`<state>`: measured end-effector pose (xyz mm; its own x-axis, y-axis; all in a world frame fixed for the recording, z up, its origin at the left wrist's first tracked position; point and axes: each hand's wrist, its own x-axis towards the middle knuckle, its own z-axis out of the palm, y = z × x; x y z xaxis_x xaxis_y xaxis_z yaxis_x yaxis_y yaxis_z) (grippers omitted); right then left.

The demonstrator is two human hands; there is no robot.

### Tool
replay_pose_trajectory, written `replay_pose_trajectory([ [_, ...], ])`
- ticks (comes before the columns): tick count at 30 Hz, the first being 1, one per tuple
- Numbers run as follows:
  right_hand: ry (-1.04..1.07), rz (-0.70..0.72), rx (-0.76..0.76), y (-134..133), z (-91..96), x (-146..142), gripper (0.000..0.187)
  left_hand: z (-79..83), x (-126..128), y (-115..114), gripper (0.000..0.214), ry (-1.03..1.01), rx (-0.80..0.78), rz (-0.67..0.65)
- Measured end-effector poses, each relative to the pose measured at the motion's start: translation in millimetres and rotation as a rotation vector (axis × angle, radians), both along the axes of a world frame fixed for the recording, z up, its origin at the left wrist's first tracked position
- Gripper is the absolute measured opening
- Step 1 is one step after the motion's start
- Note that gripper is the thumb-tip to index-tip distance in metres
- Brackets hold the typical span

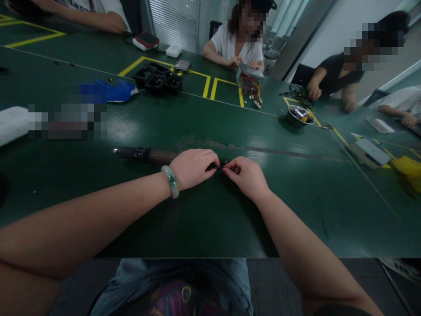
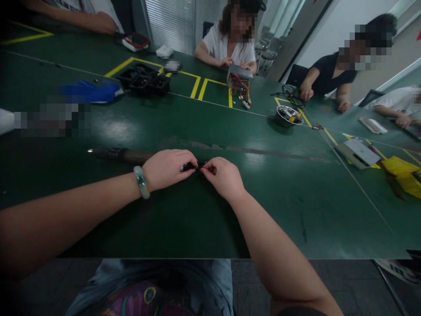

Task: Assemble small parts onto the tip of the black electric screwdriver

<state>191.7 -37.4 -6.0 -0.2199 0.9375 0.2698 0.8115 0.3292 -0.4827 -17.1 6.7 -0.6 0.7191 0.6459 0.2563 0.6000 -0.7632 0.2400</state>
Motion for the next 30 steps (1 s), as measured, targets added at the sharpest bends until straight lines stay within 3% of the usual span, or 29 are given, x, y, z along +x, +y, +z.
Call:
replay_pose_trajectory([
  [5,0.013,-0.048,0.003,0,-3.8,-2,0.012,0.1,0,0,0.020,0.000,0.000,0.009],
  [11,0.060,0.038,0.051,3,-6.2,-1,0.004,1.6,0,-1,0.020,-0.012,0.006,-0.004],
  [30,0.056,0.067,-0.045,10,-13.9,-9,0.009,-2.1,1,1,0.020,-0.004,0.007,0.000],
])
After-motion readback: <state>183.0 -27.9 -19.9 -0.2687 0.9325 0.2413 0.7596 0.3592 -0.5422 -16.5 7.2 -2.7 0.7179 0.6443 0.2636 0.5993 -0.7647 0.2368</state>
